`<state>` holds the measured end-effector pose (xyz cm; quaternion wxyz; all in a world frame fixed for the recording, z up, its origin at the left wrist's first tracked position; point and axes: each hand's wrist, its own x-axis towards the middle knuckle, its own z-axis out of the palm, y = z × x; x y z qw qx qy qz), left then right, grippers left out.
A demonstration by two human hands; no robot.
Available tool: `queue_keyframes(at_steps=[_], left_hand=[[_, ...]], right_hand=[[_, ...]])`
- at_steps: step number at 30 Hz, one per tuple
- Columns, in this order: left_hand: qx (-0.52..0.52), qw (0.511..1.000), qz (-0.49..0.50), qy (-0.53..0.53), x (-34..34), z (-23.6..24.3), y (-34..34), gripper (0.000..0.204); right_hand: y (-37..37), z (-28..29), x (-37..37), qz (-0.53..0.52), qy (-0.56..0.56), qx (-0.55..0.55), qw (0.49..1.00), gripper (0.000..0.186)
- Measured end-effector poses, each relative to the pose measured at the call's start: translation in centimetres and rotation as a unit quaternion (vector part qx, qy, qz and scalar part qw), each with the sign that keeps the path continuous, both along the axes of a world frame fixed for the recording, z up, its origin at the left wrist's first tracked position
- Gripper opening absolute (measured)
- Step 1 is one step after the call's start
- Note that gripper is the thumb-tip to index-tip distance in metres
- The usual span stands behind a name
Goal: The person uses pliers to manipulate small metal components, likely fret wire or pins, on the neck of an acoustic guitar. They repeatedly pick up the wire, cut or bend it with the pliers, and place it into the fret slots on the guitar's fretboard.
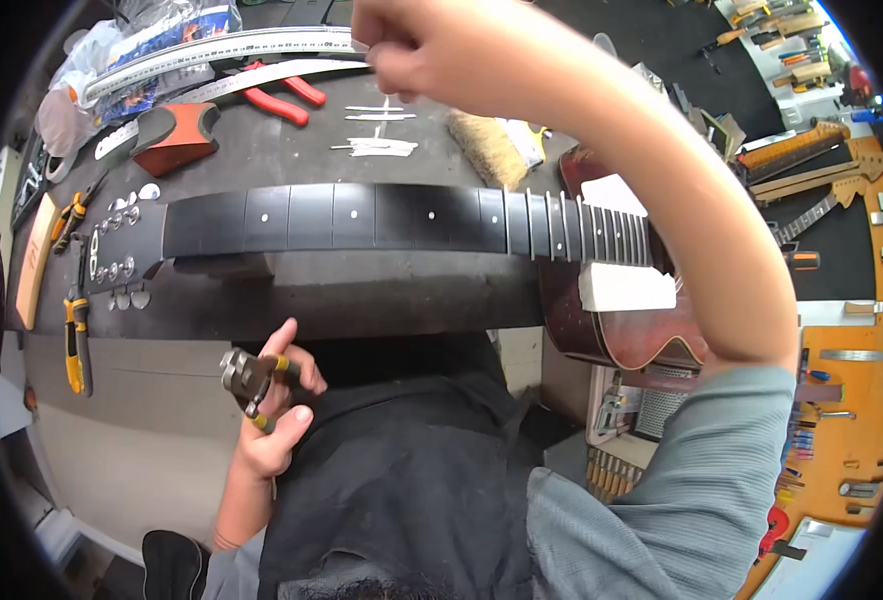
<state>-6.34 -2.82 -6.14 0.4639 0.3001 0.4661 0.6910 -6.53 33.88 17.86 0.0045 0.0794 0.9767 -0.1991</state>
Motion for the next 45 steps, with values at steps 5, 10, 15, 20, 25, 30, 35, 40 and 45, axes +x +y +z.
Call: queue_keyframes(at_steps=[5,10,15,20,25,30,35,40,45], left_hand=[[0.013,0.98,-0.04,0.195,-0.2,0.3,1.1,0.104],[-0.042,0.961,-0.049,0.269,1.9,2.3,2.2,0.093],[-0.14,0.922,-0.046,0.357,3.9,4.9,2.6,0.098],[-0.174,0.907,-0.033,0.383,5.2,5.4,2.3,0.095],[-0.182,0.896,-0.027,0.405,5.9,4.7,2.4,0.104],[-0.215,0.905,-0.031,0.366,6.9,5.7,2.9,0.093],[-0.231,0.904,-0.038,0.359,7.3,5.8,3.0,0.093],[-0.242,0.9,-0.046,0.36,7.5,5.7,3.0,0.093],[-0.248,0.898,-0.05,0.36,7.6,5.5,3.3,0.092]], right_hand=[[-7.3,0.4,12.5,-0.02,0.15,-0.275,0.949,0.014],[-13.7,-6.8,20.1,-0.128,0.108,-0.443,0.881,0.014],[-15.5,-14.0,21.1,-0.163,0.179,-0.478,0.845,0.011],[-16.1,-15.9,21.5,-0.159,0.205,-0.528,0.809,0.011],[-15.8,-17.0,21.7,-0.143,0.231,-0.531,0.803,0.014],[-15.8,-17.8,21.7,-0.145,0.242,-0.535,0.796,0.015],[-15.6,-18.9,21.8,-0.149,0.25,-0.514,0.807,0.016],[-15.5,-19.4,22.0,-0.148,0.258,-0.505,0.81,0.017],[-15.3,-19.6,22.1,-0.152,0.257,-0.489,0.82,0.017]])
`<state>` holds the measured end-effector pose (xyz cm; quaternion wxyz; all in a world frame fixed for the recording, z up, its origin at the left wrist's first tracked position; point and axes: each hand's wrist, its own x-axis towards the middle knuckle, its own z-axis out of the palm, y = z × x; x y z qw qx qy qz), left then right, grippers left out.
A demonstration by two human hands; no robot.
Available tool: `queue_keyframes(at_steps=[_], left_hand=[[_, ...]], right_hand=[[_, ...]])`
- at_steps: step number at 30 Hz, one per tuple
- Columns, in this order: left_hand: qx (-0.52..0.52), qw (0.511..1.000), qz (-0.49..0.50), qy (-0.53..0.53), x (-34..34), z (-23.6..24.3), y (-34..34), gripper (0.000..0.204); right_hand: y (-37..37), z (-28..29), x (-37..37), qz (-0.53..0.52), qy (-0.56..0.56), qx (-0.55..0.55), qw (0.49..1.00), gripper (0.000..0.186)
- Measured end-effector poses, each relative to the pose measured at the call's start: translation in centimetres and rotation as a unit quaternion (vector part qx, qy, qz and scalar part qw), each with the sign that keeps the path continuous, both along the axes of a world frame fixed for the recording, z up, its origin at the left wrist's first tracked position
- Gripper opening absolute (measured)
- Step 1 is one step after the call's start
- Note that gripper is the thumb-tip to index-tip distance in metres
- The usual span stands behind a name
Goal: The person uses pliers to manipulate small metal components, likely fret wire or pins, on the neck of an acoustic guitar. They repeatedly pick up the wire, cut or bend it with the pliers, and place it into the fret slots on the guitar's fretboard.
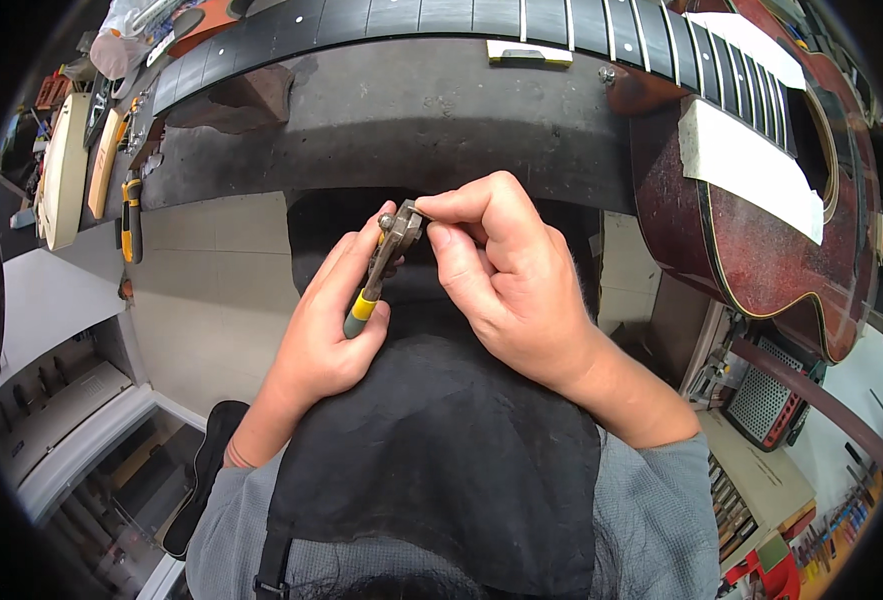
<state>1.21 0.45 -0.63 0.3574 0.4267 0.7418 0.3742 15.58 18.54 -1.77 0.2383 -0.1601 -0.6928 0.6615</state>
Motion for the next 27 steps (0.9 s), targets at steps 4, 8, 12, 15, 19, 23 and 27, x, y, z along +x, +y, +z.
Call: queue_keyframes(at_steps=[4,8,12,15,19,23,27], left_hand=[[0.003,1.0,-0.003,-0.003,0.0,-0.4,-0.2,0.09],[0.014,1.0,0.006,-0.005,0.1,-0.8,-0.4,0.078],[0.033,0.999,0.027,-0.024,0.3,-0.9,-0.5,0.077],[0.043,0.998,0.039,-0.002,0.3,-1.3,-0.5,0.055],[0.045,0.992,0.102,-0.059,0.8,-1.7,-1.3,0.029],[0.023,0.991,0.122,-0.058,-0.9,-1.0,-1.1,0.031],[0.101,0.99,0.092,0.036,-1.1,-2.8,-0.9,0.042]], right_hand=[[0.2,-0.5,0.1,0.003,-0.002,0.059,0.998,0.019],[0.3,-1.0,-0.3,-0.004,0.014,0.102,0.995,0.02],[0.5,-1.5,-0.6,-0.01,0.029,0.147,0.989,0.023],[0.6,-1.5,-0.7,0.0,0.026,0.166,0.986,0.025],[0.5,-1.7,-0.5,-0.006,0.015,0.097,0.995,0.023],[0.1,-0.6,-0.6,-0.026,-0.001,0.059,0.998,0.019],[0.2,-0.4,-0.8,-0.019,0.002,0.014,1.0,0.016]])
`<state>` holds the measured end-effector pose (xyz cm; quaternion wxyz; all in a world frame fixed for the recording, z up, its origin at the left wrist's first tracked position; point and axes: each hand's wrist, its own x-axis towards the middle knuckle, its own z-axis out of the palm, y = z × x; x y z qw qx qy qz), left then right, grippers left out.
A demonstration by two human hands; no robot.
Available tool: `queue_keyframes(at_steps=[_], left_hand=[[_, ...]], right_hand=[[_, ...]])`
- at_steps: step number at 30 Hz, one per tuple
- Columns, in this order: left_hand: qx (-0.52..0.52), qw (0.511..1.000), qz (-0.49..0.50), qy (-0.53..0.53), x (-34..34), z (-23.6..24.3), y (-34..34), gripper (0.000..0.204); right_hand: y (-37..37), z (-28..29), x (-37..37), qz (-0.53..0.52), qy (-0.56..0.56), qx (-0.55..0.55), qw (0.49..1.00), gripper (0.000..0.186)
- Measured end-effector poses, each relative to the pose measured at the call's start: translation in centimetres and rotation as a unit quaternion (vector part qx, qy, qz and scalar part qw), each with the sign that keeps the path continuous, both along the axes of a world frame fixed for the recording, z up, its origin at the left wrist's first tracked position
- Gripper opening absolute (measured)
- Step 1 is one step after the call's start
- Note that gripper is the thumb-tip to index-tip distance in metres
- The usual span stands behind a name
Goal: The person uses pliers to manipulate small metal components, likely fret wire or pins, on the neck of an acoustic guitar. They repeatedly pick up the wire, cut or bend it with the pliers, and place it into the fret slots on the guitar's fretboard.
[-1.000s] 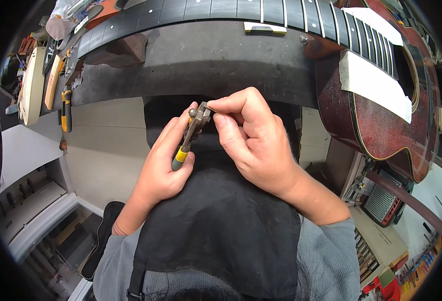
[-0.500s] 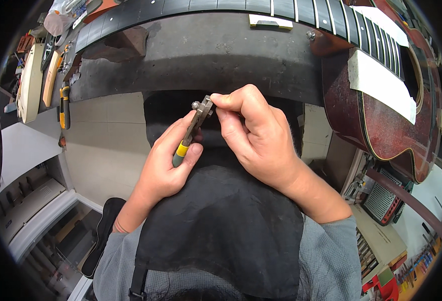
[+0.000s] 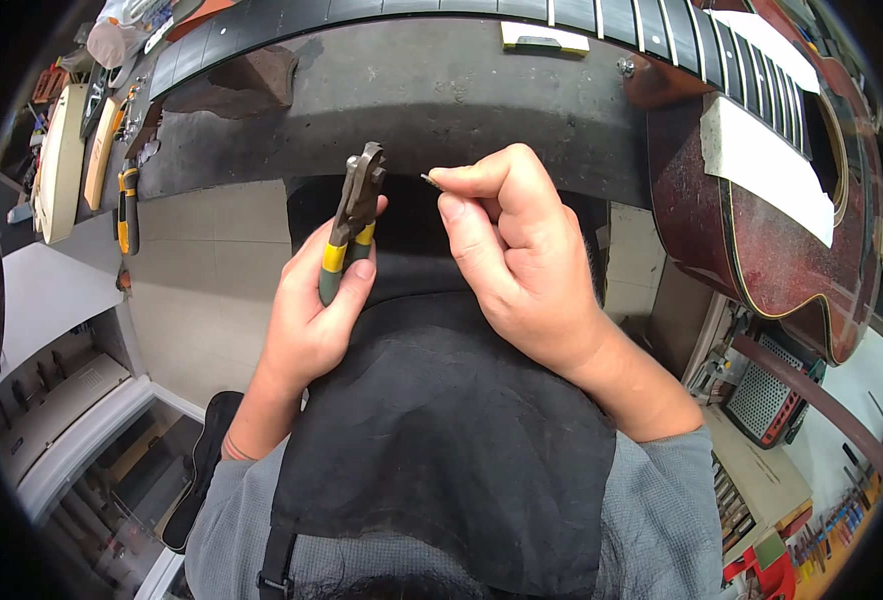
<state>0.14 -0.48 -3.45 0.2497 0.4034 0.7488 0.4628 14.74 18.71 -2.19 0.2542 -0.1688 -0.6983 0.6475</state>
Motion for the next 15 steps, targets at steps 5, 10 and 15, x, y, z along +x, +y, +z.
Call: queue_keyframes(at_steps=[5,10,15], left_hand=[[-0.073,0.997,-0.036,-0.015,-0.1,0.9,-0.1,0.043],[-0.097,0.991,-0.029,-0.083,0.5,1.7,0.2,0.044],[-0.05,0.991,-0.101,0.072,-0.1,1.6,0.6,0.074]], right_hand=[[-0.2,0.4,-0.1,-0.005,-0.008,-0.042,0.999,0.014],[-0.3,0.3,-0.2,-0.004,-0.002,-0.042,0.999,0.014],[-0.2,0.1,-0.1,0.004,-0.007,-0.031,1.0,0.014]])
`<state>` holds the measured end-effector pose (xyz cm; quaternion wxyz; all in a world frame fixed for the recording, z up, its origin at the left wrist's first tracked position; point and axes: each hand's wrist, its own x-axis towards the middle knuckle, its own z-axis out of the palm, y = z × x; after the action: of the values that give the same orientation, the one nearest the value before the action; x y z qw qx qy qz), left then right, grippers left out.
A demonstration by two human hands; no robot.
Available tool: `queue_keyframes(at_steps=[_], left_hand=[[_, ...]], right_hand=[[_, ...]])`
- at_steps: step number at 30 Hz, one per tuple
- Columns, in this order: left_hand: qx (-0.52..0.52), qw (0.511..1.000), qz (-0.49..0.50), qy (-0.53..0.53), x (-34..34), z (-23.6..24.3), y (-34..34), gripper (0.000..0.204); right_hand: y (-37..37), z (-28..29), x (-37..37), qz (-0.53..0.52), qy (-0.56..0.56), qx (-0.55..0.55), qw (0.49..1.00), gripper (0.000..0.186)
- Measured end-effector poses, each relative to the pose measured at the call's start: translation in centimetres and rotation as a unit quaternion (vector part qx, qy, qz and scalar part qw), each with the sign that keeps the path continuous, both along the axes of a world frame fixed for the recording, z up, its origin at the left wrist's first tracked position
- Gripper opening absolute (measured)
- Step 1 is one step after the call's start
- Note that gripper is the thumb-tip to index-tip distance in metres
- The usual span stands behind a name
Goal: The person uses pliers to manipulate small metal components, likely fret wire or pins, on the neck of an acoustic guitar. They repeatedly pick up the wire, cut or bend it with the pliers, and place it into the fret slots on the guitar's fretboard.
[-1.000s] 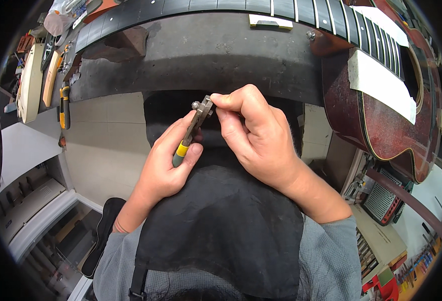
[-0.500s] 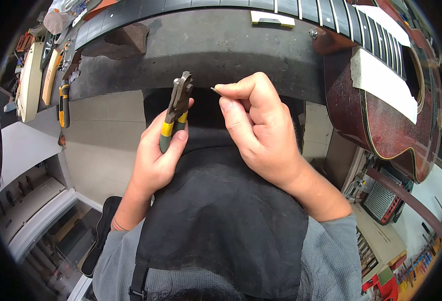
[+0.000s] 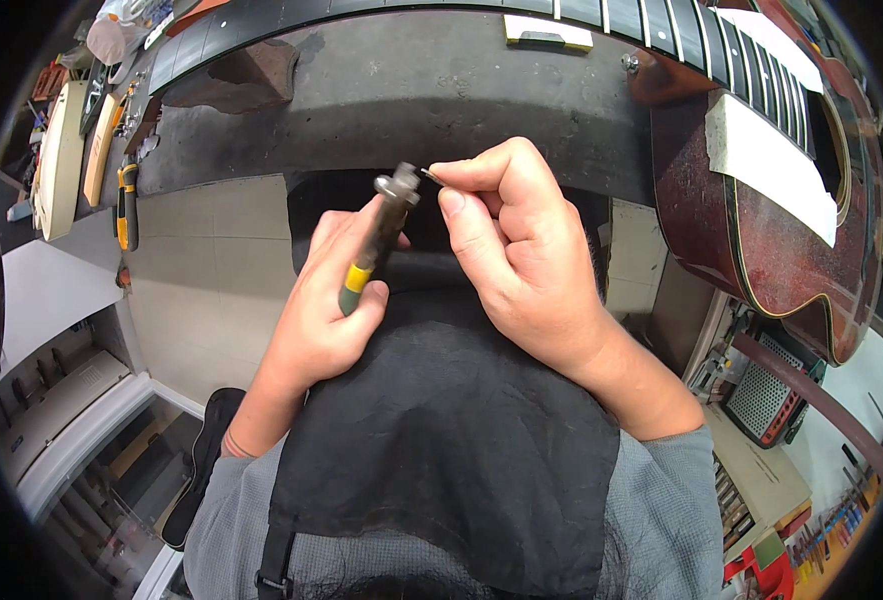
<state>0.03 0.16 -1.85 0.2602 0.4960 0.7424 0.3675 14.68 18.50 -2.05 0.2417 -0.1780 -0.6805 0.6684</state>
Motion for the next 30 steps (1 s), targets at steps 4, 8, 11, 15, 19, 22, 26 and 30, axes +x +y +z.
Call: queue_keyframes(at_steps=[4,8,11,15,19,22,26,30], left_hand=[[-0.013,0.997,0.021,-0.07,0.3,0.3,0.0,0.099],[-0.023,0.993,0.026,-0.116,0.3,0.3,0.0,0.101],[-0.026,0.994,0.028,-0.102,0.4,0.4,0.0,0.102],[-0.031,0.996,0.023,-0.081,0.3,0.9,0.0,0.102],[-0.025,0.996,0.023,-0.08,0.4,0.7,0.0,0.102],[-0.016,0.995,0.023,-0.091,0.5,0.5,-0.1,0.102],[-0.007,0.993,0.033,-0.116,0.8,0.1,-0.1,0.098],[0.008,0.993,0.046,-0.112,1.3,0.0,-0.1,0.086]], right_hand=[[0.0,0.0,0.0,0.008,0.007,0.001,1.0,0.014],[-0.1,0.1,-0.1,0.005,0.006,0.007,1.0,0.014],[-0.1,0.2,-0.1,0.013,0.003,0.007,1.0,0.015],[-0.2,0.2,0.0,0.009,0.002,0.018,1.0,0.016],[0.1,-0.4,0.0,0.01,0.008,0.071,0.997,0.018],[0.1,-1.1,0.1,0.003,0.023,0.097,0.995,0.02],[0.4,-1.2,0.0,0.003,0.032,0.141,0.99,0.021],[0.5,-1.5,0.0,0.005,0.033,0.166,0.985,0.021]])
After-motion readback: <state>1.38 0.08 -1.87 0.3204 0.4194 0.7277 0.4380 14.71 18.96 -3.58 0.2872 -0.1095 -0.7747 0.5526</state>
